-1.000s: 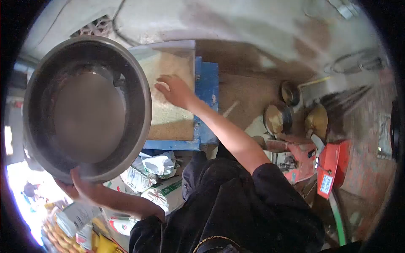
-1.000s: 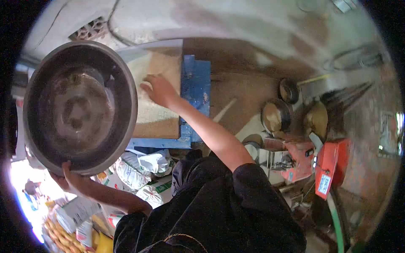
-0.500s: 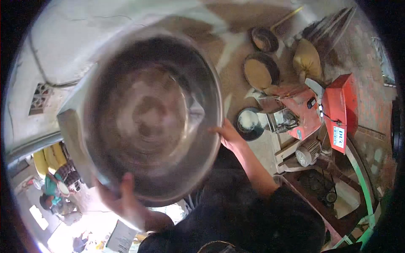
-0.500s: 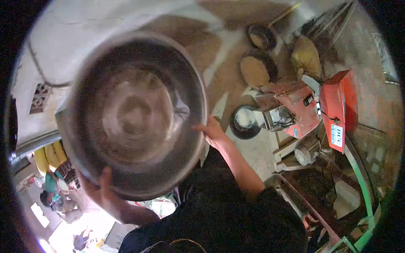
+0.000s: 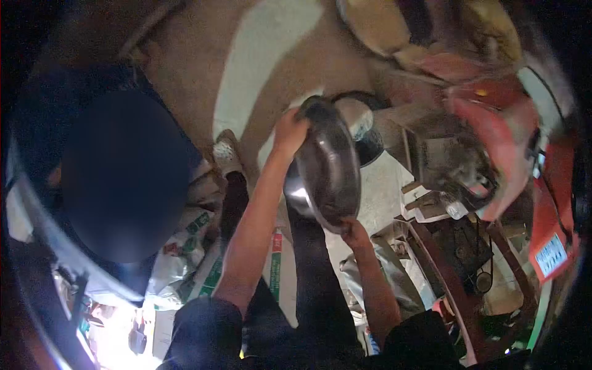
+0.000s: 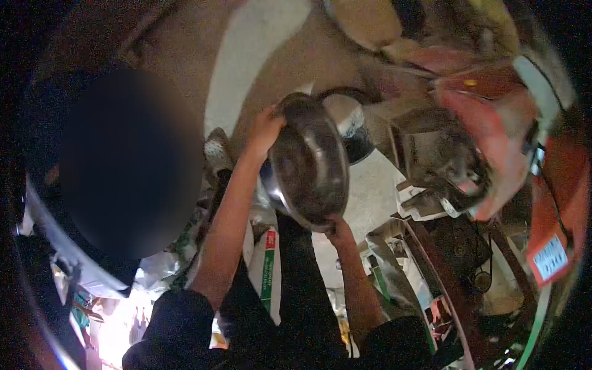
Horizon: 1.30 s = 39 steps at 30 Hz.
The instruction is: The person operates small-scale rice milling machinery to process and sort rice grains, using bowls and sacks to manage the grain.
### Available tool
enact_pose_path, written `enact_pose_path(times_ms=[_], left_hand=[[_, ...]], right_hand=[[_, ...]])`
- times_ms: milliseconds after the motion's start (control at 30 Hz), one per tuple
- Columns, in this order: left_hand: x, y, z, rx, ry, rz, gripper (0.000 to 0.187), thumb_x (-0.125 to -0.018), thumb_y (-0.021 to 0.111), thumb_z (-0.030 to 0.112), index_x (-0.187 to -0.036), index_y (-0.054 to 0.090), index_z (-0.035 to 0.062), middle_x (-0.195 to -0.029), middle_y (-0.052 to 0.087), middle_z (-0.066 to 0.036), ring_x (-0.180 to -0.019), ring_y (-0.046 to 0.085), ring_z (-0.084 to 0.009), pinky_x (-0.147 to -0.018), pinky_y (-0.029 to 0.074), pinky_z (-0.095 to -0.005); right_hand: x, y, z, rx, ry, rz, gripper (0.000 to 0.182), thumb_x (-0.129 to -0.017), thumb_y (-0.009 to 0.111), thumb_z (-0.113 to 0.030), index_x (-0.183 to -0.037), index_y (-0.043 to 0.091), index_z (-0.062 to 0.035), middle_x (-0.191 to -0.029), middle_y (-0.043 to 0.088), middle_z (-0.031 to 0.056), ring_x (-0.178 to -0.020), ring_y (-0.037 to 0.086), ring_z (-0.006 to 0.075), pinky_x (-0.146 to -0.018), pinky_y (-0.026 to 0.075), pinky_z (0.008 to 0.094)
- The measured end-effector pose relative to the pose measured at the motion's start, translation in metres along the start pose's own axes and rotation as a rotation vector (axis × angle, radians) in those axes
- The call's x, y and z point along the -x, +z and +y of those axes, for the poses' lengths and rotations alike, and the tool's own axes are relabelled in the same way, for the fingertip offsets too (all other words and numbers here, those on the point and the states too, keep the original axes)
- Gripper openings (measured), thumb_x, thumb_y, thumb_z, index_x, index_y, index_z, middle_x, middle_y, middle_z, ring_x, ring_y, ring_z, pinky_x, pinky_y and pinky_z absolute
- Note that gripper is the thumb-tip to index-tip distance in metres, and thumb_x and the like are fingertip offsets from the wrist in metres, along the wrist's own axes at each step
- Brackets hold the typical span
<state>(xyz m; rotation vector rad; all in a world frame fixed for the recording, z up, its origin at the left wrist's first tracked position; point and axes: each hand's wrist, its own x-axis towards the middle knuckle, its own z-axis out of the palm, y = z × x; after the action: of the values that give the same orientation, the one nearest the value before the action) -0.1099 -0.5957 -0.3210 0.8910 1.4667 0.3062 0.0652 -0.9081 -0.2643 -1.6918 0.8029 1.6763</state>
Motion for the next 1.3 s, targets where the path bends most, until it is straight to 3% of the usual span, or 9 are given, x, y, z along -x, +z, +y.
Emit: enact_pose_path(times_ms=[200, 300, 433, 667, 733, 833, 1100, 1233, 1300], left_hand=[[-0.094, 0.116, -0.125, 0.266, -0.036, 0.16, 0.049, -0.082, 0.053, 0.037, -0.116, 0.052, 0.0011, -0.11, 0.057, -0.017, -0.105, 0.052, -0.0299, -0.09, 0.037, -0.0356], [-0.121, 0.156, -0.214, -0.197, -0.041, 0.217, 0.063, -0.075, 0.06, 0.037, -0.125, 0.042, 0.0025, -0.113, 0.054, -0.024, -0.104, 0.052, -0.0361, -0.088, 0.04, -0.0401], [-0.154, 0.181, -0.327, -0.201, -0.026, -0.193, 0.055, -0.073, 0.061, 0.032, -0.118, 0.047, 0.0019, -0.11, 0.055, -0.023, -0.101, 0.054, -0.0372, -0.085, 0.042, -0.041], [-0.091, 0.078, -0.185, -0.261, -0.133, -0.053, 0.036, -0.071, 0.05, 0.014, -0.102, 0.056, -0.0015, -0.099, 0.059, -0.022, -0.098, 0.054, -0.0393, -0.082, 0.042, -0.0436], [-0.084, 0.05, -0.214, -0.072, 0.017, 0.065, 0.037, -0.07, 0.049, 0.013, -0.103, 0.055, -0.0034, -0.099, 0.059, -0.023, -0.097, 0.053, -0.0396, -0.084, 0.041, -0.0426], [-0.061, -0.014, -0.245, -0.063, -0.319, 0.243, 0.036, -0.07, 0.052, 0.012, -0.101, 0.053, -0.0059, -0.098, 0.056, -0.023, -0.088, 0.055, -0.0323, -0.08, 0.043, -0.0385], [0.05, -0.122, -0.164, 0.493, -0.431, 0.412, 0.034, -0.072, 0.055, 0.008, -0.104, 0.046, 0.0023, -0.088, 0.051, -0.011, -0.08, 0.055, -0.0224, -0.069, 0.047, -0.0327], [0.087, -0.144, -0.151, 0.561, -0.39, 0.492, 0.028, -0.071, 0.055, 0.001, -0.099, 0.049, 0.001, -0.089, 0.051, -0.01, -0.082, 0.055, -0.0215, -0.069, 0.048, -0.0334], [0.119, -0.168, -0.199, 0.434, -0.225, 0.373, 0.028, -0.071, 0.055, 0.001, -0.098, 0.05, -0.0002, -0.088, 0.051, -0.01, -0.081, 0.054, -0.0212, -0.071, 0.047, -0.0337]], right_hand=[[-0.1, -0.089, -0.007, -0.009, -0.18, 0.181, 0.012, -0.075, 0.058, -0.009, -0.086, 0.055, -0.005, -0.078, 0.059, 0.0046, -0.063, 0.057, 0.0175, -0.055, 0.048, 0.0272], [-0.112, -0.076, -0.031, -0.151, -0.247, 0.03, 0.022, -0.074, 0.06, -0.01, -0.095, 0.056, -0.004, -0.088, 0.06, 0.0058, -0.078, 0.059, 0.0199, -0.072, 0.048, 0.0317], [-0.103, -0.044, -0.038, -0.283, -0.281, 0.067, 0.032, -0.073, 0.06, -0.01, -0.104, 0.053, -0.0022, -0.099, 0.059, 0.0083, -0.092, 0.057, 0.0215, -0.081, 0.046, 0.0329], [-0.095, -0.018, -0.039, -0.393, -0.401, -0.025, 0.042, -0.074, 0.059, -0.007, -0.113, 0.047, 0.0011, -0.11, 0.055, 0.0129, -0.098, 0.055, 0.0266, -0.089, 0.043, 0.0359], [-0.108, -0.008, -0.043, -0.448, -0.407, -0.094, 0.04, -0.075, 0.057, -0.007, -0.112, 0.047, 0.0014, -0.109, 0.055, 0.0133, -0.097, 0.055, 0.0264, -0.088, 0.044, 0.0354], [-0.13, 0.004, -0.041, -0.505, -0.45, -0.065, 0.036, -0.077, 0.055, -0.008, -0.111, 0.047, 0.0012, -0.106, 0.055, 0.0119, -0.094, 0.055, 0.0244, -0.085, 0.046, 0.0333], [-0.245, 0.003, -0.018, -0.543, -0.303, 0.197, 0.022, -0.079, 0.055, -0.008, -0.1, 0.049, -0.0066, -0.082, 0.053, 0.0022, -0.075, 0.05, 0.015, -0.061, 0.043, 0.0238], [-0.278, -0.007, 0.0, -0.37, -0.287, -0.054, 0.025, -0.087, 0.048, -0.027, -0.104, 0.046, -0.0088, -0.087, 0.05, 0.008, -0.076, 0.049, 0.0197, -0.072, 0.043, 0.032], [-0.259, 0.017, -0.02, -0.451, -0.065, 0.234, 0.034, -0.09, 0.042, -0.033, -0.115, 0.043, -0.0106, -0.105, 0.047, 0.0145, -0.093, 0.049, 0.0271, -0.09, 0.038, 0.0399]])
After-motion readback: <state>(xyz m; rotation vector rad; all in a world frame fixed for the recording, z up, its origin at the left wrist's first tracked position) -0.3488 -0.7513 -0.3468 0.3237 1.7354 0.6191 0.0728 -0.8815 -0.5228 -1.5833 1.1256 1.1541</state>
